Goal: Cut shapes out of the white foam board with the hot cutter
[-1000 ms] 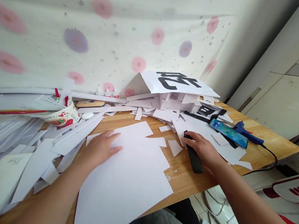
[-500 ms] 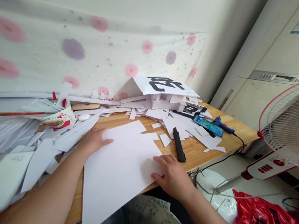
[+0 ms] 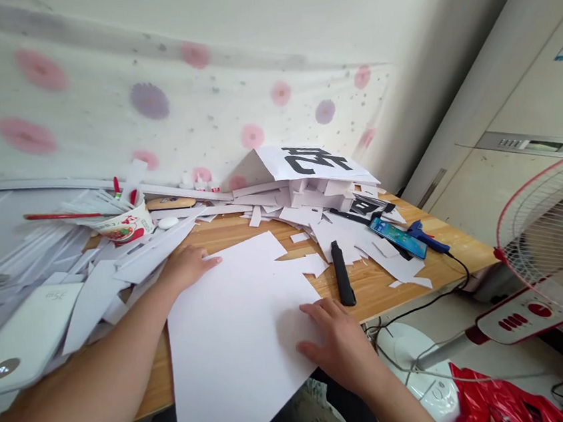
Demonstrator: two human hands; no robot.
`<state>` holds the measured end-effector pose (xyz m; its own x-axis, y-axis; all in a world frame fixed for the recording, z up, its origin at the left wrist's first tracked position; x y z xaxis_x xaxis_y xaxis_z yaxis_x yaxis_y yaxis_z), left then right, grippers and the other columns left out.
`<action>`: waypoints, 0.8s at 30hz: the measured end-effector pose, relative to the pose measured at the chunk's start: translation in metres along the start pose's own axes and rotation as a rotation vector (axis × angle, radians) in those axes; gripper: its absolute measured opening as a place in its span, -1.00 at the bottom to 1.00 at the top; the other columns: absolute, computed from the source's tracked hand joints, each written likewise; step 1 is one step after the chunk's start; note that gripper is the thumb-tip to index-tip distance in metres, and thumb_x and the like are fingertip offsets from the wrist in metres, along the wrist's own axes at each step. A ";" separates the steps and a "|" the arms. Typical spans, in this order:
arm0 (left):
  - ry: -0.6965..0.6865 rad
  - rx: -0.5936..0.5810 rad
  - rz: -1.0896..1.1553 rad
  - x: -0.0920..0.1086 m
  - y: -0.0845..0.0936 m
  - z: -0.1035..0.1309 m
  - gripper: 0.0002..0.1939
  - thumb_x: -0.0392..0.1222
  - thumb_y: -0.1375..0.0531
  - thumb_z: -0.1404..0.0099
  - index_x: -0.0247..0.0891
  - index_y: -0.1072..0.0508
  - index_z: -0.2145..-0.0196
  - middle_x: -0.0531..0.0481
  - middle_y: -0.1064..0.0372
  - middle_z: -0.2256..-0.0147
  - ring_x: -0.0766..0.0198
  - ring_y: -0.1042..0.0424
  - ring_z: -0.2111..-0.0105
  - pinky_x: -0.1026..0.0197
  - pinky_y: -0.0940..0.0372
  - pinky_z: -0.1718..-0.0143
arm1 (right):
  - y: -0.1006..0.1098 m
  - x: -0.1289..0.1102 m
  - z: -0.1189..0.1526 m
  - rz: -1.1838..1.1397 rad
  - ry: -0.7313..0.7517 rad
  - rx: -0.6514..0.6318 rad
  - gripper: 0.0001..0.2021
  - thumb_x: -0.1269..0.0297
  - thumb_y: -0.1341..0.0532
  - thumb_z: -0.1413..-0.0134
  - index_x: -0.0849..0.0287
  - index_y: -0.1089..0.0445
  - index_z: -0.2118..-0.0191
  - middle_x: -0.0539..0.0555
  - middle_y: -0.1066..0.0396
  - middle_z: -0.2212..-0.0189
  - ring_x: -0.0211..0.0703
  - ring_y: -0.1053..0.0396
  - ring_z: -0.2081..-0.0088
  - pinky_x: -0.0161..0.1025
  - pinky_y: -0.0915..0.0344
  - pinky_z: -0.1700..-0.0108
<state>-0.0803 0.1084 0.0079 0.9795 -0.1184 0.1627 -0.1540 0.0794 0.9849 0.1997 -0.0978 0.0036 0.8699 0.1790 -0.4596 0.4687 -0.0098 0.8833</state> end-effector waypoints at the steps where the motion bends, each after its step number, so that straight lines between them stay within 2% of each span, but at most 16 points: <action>1: -0.008 0.003 0.002 0.003 -0.002 0.001 -0.45 0.25 0.00 -0.26 -0.28 -0.49 0.20 -0.26 -0.41 0.04 -0.06 -0.41 0.04 0.07 -0.28 0.09 | -0.001 -0.003 0.003 0.026 0.049 -0.047 -0.47 0.11 -0.31 -0.03 0.10 -0.35 -0.13 0.23 -0.32 -0.02 0.12 -0.30 -0.03 0.04 -0.28 -0.08; 4: -0.012 0.044 0.005 0.009 -0.003 0.004 -0.46 0.19 -0.03 -0.28 -0.31 -0.44 0.06 -0.29 -0.35 -0.03 -0.07 -0.38 0.00 0.04 -0.27 0.06 | -0.005 -0.003 0.010 0.090 0.141 -0.141 -0.36 -0.08 -0.40 0.14 -0.04 -0.39 -0.12 0.23 -0.28 -0.09 0.23 -0.25 -0.09 0.13 -0.26 -0.11; 7: -0.047 0.096 -0.008 0.017 -0.001 0.010 -0.41 0.11 -0.09 -0.28 -0.30 -0.28 -0.15 -0.30 -0.27 -0.12 -0.08 -0.29 -0.10 0.00 -0.22 -0.04 | -0.009 0.000 0.011 0.109 0.166 -0.113 -0.42 -0.14 -0.34 0.08 -0.05 -0.43 -0.09 0.24 -0.28 -0.11 0.26 -0.24 -0.11 0.16 -0.26 -0.11; 11: -0.192 0.099 -0.031 0.039 -0.002 0.021 -0.41 0.08 -0.14 -0.27 -0.24 -0.28 -0.18 -0.25 -0.13 -0.24 -0.09 -0.11 -0.23 -0.06 -0.03 -0.21 | -0.016 -0.012 0.003 0.061 0.200 -0.036 -0.60 0.06 -0.28 -0.10 0.08 -0.46 -0.04 0.28 -0.32 -0.09 0.20 -0.25 -0.13 0.12 -0.27 -0.13; 14: -0.332 0.048 -0.027 0.060 -0.005 0.034 -0.37 0.12 -0.12 -0.29 -0.26 -0.27 -0.21 -0.25 0.00 -0.31 -0.07 0.00 -0.29 -0.07 0.04 -0.26 | -0.018 -0.025 -0.006 -0.005 0.229 -0.022 -0.63 0.23 -0.32 -0.06 0.19 -0.47 -0.01 0.31 -0.31 -0.13 0.19 -0.25 -0.16 0.09 -0.25 -0.17; 17: -0.486 -0.049 -0.014 0.079 -0.011 0.049 -0.34 0.13 -0.16 -0.26 -0.13 -0.23 -0.25 -0.10 0.09 -0.36 0.00 0.12 -0.34 -0.02 0.10 -0.30 | -0.015 -0.025 -0.013 -0.088 0.304 -0.046 -0.63 0.18 -0.33 -0.04 0.16 -0.48 0.02 0.28 -0.33 -0.12 0.17 -0.29 -0.15 0.07 -0.28 -0.16; 18: -0.542 -0.099 -0.006 0.085 -0.015 0.054 -0.32 0.15 -0.17 -0.25 -0.08 -0.21 -0.26 -0.05 0.14 -0.37 0.01 0.18 -0.36 -0.03 0.12 -0.31 | -0.010 -0.018 -0.016 -0.121 0.315 -0.032 -0.65 0.15 -0.31 -0.07 0.14 -0.48 0.03 0.26 -0.36 -0.10 0.13 -0.32 -0.12 0.04 -0.31 -0.13; 20: -0.644 -0.205 0.014 0.094 -0.024 0.064 -0.24 0.24 -0.18 -0.21 0.00 -0.13 -0.30 -0.01 0.24 -0.39 -0.01 0.29 -0.37 -0.10 0.17 -0.31 | 0.008 0.009 -0.024 -0.148 0.276 0.082 -0.69 0.13 -0.23 -0.15 0.13 -0.48 0.03 0.25 -0.40 -0.04 0.05 -0.38 -0.06 -0.02 -0.35 -0.09; 22: -0.711 -0.275 0.034 0.100 -0.031 0.071 -0.19 0.34 -0.14 -0.19 0.05 -0.07 -0.31 -0.03 0.28 -0.39 -0.06 0.34 -0.37 -0.21 0.22 -0.30 | 0.040 0.047 -0.031 -0.040 0.125 0.363 -0.70 0.12 -0.15 -0.20 0.17 -0.49 0.09 0.26 -0.42 0.02 0.06 -0.40 -0.01 0.02 -0.32 -0.09; 23: -0.727 -0.288 0.040 0.101 -0.033 0.072 -0.18 0.38 -0.12 -0.18 0.07 -0.07 -0.31 -0.04 0.28 -0.39 -0.08 0.34 -0.37 -0.26 0.25 -0.29 | 0.051 0.064 -0.035 0.061 0.031 0.429 -0.68 0.12 -0.14 -0.19 0.20 -0.49 0.09 0.27 -0.42 0.04 0.09 -0.39 0.00 0.05 -0.30 -0.10; 24: -0.732 -0.293 0.043 0.102 -0.034 0.073 -0.18 0.40 -0.10 -0.17 0.10 -0.08 -0.31 -0.05 0.26 -0.39 -0.10 0.33 -0.37 -0.30 0.27 -0.28 | 0.056 0.078 -0.041 0.159 -0.059 0.433 -0.65 0.11 -0.15 -0.17 0.22 -0.47 0.05 0.28 -0.41 0.05 0.12 -0.39 0.01 0.06 -0.30 -0.08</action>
<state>0.0158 0.0215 -0.0049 0.6232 -0.7228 0.2987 -0.0497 0.3446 0.9374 0.2879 -0.0445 0.0211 0.9374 0.0858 -0.3375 0.3392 -0.4444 0.8291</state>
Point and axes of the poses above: each hand's wrist, its own z-axis away from the middle knuckle, its own y-axis out of the back of the hand, x = y × z, the point moved 8 cm from there along -z, towards the middle knuckle
